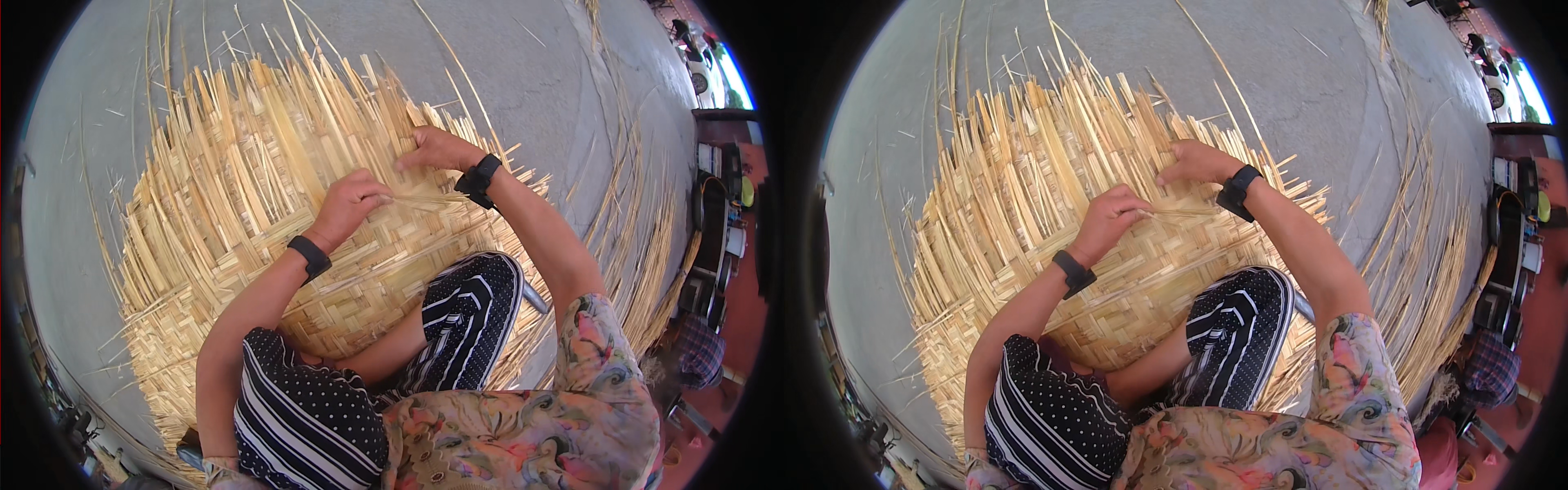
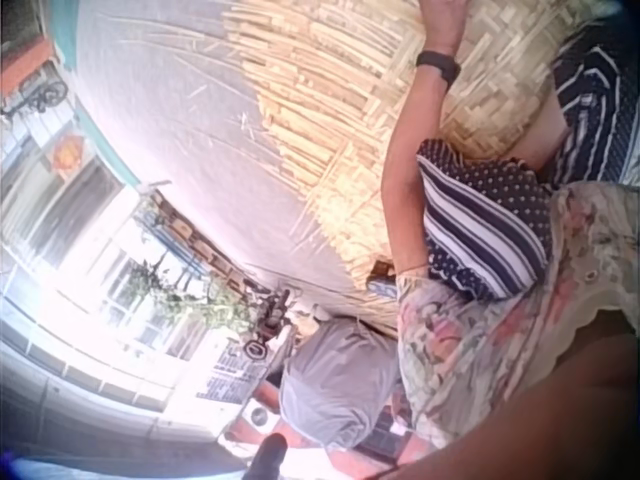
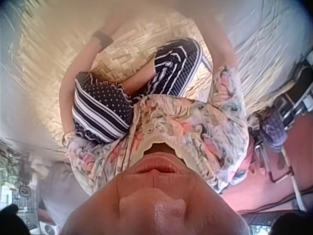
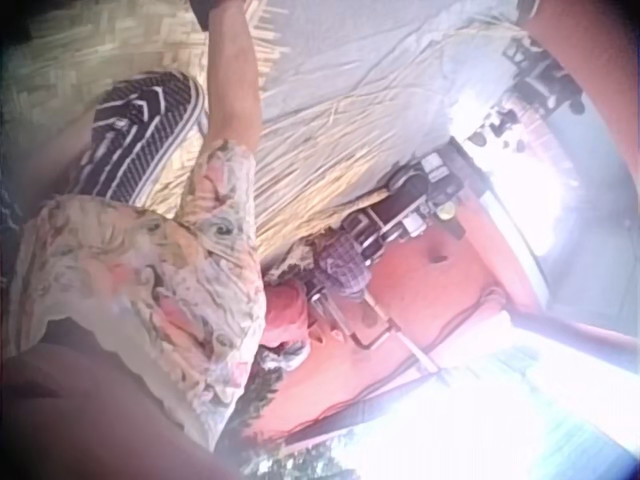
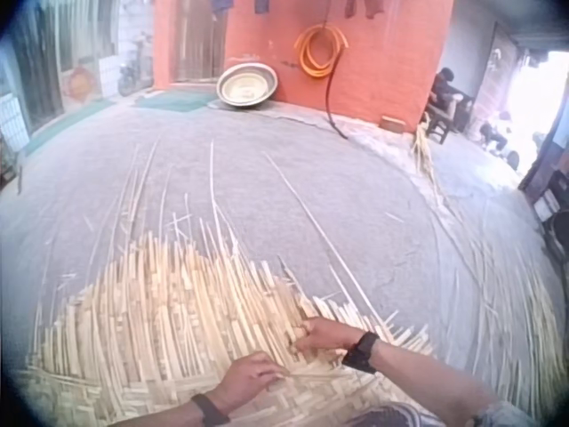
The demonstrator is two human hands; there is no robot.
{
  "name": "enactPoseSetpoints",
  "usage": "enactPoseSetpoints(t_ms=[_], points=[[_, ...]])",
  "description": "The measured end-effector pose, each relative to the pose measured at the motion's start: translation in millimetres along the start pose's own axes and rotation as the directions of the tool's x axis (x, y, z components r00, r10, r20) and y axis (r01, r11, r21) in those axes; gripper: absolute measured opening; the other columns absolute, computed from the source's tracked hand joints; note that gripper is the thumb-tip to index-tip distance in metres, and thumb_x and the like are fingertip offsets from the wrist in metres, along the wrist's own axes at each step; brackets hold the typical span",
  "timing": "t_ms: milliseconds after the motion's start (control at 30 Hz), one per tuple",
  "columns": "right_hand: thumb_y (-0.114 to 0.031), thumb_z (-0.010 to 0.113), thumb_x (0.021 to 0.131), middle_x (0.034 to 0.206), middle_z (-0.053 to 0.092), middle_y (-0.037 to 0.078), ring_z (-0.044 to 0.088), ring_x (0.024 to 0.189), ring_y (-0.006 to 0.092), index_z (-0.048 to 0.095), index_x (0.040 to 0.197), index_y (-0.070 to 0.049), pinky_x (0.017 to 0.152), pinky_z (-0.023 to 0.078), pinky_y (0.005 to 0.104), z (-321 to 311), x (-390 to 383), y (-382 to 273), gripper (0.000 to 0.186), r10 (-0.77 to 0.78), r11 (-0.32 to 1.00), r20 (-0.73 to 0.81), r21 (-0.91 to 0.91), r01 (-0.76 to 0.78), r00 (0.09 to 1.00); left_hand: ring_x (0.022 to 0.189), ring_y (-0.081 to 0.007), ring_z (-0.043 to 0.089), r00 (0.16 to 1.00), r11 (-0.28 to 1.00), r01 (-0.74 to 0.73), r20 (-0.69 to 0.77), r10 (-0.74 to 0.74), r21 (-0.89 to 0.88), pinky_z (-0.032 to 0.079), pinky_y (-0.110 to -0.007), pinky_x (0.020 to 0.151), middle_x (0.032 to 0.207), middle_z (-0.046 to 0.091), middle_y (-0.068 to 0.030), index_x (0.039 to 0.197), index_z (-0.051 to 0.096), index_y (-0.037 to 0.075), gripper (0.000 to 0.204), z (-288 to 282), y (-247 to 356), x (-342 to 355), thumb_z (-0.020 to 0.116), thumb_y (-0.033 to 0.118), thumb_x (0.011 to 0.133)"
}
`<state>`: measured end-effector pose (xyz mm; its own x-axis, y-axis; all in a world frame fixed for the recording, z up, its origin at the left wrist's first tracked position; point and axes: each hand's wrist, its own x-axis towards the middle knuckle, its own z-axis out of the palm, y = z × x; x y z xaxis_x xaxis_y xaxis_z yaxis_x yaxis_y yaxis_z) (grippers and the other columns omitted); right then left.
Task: Weaving a large mat or flat object using thin strips of bamboo or straw.
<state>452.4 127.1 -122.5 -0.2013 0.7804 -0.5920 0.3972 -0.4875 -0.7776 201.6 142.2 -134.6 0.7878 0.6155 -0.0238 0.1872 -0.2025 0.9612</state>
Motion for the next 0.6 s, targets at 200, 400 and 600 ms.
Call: enactPoseSetpoints(t_ms=[200, 400, 600], points=[[-0.019, 0.076, 0.085, 0.097, 0.072, 0.001, 0.063, 0.084, 0.0086, 0.065, 0.116, -0.003, 0.077, 0.052, 0.0266, 6, -2, -2, 0.037, -0.067, 0.991, -0.067, -0.118, 0.059, 0.995, 0.075, -0.0198, 0.055, 0.999, 0.999, 0.039, -0.003, -0.039, -0.037, 0.045, -0.031, 0.07, 0.076, 0.052, -0.0065, 0.091, 0.073, 0.005, 0.009, 1, 2, 1, 0.071, 0.01, 0.083], [-0.016, 0.073, 0.086, 0.104, 0.071, 0.003, 0.063, 0.092, 0.0102, 0.063, 0.121, -0.003, 0.084, 0.052, 0.028, 20, -20, 4, 0.038, -0.031, 1.0, -0.169, -0.007, 0.031, 0.985, 0.06, -0.019, 0.055, 0.892, 0.886, 0.29, -0.233, -0.387, -0.361, 0.045, -0.032, 0.061, 0.07, 0.056, -0.0065, 0.083, 0.07, 0.0, 0.013, 20, 6, -2, 0.073, 0.012, 0.081], [-0.014, 0.07, 0.09, 0.121, 0.065, 0.005, 0.06, 0.109, 0.0116, 0.054, 0.137, -0.005, 0.097, 0.048, 0.0286, 32, -37, 12, 0.05, -0.135, 0.831, -0.241, 0.501, 0.243, 0.961, 0.06, -0.026, 0.06, 0.905, 0.91, 0.393, -0.116, -0.408, -0.133, 0.047, -0.036, 0.061, 0.068, 0.061, -0.0163, 0.082, 0.069, 0.001, 0.024, 16, -19, 32, 0.073, 0.024, 0.079]])
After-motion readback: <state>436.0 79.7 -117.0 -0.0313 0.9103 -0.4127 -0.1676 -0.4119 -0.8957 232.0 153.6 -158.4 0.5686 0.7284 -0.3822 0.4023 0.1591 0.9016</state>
